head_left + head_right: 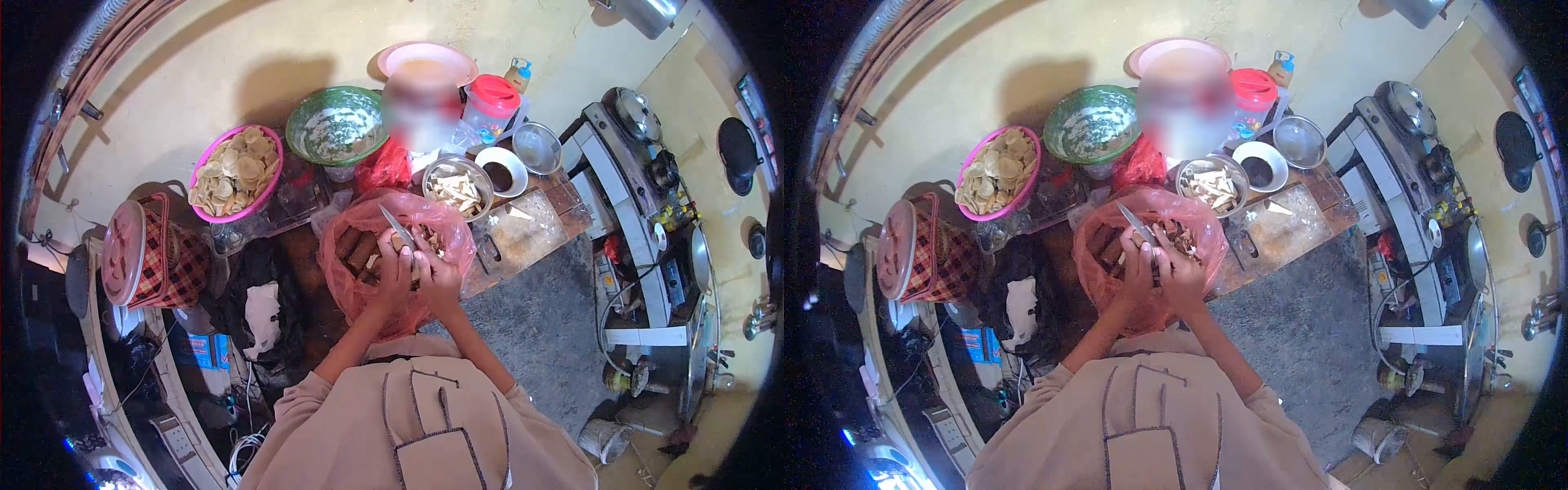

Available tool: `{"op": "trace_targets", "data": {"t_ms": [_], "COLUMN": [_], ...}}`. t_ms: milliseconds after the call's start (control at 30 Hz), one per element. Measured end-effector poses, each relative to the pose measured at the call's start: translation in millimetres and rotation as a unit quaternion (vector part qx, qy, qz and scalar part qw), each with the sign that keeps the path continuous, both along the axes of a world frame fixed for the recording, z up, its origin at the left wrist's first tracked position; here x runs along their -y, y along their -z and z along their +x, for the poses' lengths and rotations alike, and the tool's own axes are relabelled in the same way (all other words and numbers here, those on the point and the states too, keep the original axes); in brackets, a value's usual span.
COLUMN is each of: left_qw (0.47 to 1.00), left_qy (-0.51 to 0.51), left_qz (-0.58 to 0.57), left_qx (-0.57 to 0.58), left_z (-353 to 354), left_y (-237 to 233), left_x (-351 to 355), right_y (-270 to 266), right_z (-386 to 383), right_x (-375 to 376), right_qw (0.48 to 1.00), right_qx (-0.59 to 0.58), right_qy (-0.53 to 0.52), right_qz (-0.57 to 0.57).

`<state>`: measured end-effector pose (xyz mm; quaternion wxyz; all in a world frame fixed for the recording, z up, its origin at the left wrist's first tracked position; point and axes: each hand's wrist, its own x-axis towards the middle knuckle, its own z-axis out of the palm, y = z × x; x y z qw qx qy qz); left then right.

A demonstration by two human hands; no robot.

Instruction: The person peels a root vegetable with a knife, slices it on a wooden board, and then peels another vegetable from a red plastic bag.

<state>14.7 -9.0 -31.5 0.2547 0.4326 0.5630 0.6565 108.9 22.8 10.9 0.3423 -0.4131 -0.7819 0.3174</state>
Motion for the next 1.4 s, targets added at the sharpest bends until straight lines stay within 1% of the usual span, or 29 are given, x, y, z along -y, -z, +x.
{"op": "trace_targets", "data": {"t_ms": [67, 100, 133, 167, 200, 300, 367, 400, 500, 600, 633, 700, 733, 800, 900, 933, 1000, 1067, 1133, 1200, 1233, 1300, 1333, 1400], "left_qw": [1.0, 1.0, 0.999, 1.0, 1.0, 1.0, 1.0, 1.0, 0.999, 0.998, 0.998, 0.997, 0.996, 0.996, 0.997, 0.998, 0.997, 0.997, 0.997, 0.996, 0.995, 0.997, 0.998, 0.999], "left_qy": [-0.001, -0.004, -0.008, -0.007, -0.006, -0.002, 0.0, 0.0, 0.008, 0.007, 0.004, 0.014, 0.018, 0.022, 0.025, 0.025, 0.034, 0.035, 0.028, 0.015, 0.009, 0.016, 0.02, 0.026], "left_qz": [0.001, 0.008, 0.015, 0.011, 0.008, 0.016, 0.021, 0.021, 0.007, 0.011, 0.017, 0.009, 0.006, 0.009, 0.011, 0.011, 0.005, 0.001, 0.002, 0.017, 0.024, 0.031, 0.035, 0.019], "left_qx": [-0.007, -0.02, -0.033, -0.026, -0.019, 0.002, -0.004, -0.016, -0.031, -0.056, -0.067, -0.078, -0.084, -0.083, -0.066, -0.059, -0.064, -0.067, -0.071, -0.087, -0.094, -0.064, -0.049, -0.004], "left_z": [1, -1, -2, -2, -2, -1, -1, -1, -2, -1, -1, -4, -5, -6, -8, -9, -11, -11, -10, -11, -10, -8, -8, -9], "left_y": [1, 6, 11, 15, 16, 16, 16, 14, 5, -4, -5, 1, 4, 9, 14, 15, 12, 7, 3, 11, 14, 17, 16, 13], "left_x": [-1, -4, -6, -6, -6, -7, -7, -7, -4, -2, -1, -3, -4, -4, -3, -3, -2, 1, 3, -2, -3, -2, -3, -2], "right_y": [27, 29, 30, 30, 25, 12, 33, 35, 31, 13, 19, 30, 30, 26, 27, 30, 39, 41, 39, 35, 34, 32, 29, 21], "right_z": [-1, -2, -1, 1, 2, -1, 4, 5, 5, 9, 8, 6, 7, 9, 8, 7, 6, 5, 2, -3, -3, -1, 0, 7], "right_x": [-3, -3, -3, -3, -3, -3, -9, -10, -11, -10, -9, -8, -8, -9, -10, -12, -16, -15, -12, -5, -3, -3, -5, -7], "right_qw": [0.999, 0.997, 0.981, 0.943, 0.885, 0.822, 0.914, 0.946, 0.989, 1.0, 0.996, 0.961, 0.934, 0.86, 0.797, 0.846, 0.921, 0.967, 0.983, 0.98, 0.959, 0.893, 0.848, 0.733], "right_qx": [-0.043, -0.065, -0.14, -0.212, -0.28, -0.309, -0.251, -0.218, -0.115, -0.005, -0.065, -0.183, -0.216, -0.276, -0.318, -0.296, -0.246, -0.171, -0.142, -0.163, -0.201, -0.271, -0.296, -0.336], "right_qy": [0.021, 0.031, 0.016, 0.0, -0.017, 0.021, -0.039, -0.069, -0.026, 0.01, 0.001, -0.017, -0.01, 0.004, 0.002, -0.027, -0.084, -0.058, -0.023, 0.02, 0.013, -0.001, -0.003, -0.004], "right_qz": [-0.009, -0.014, -0.137, -0.257, -0.371, -0.478, -0.315, -0.228, -0.089, 0.019, -0.057, -0.207, -0.283, -0.429, -0.514, -0.442, -0.29, -0.178, -0.117, -0.113, -0.197, -0.36, -0.441, -0.591]}}
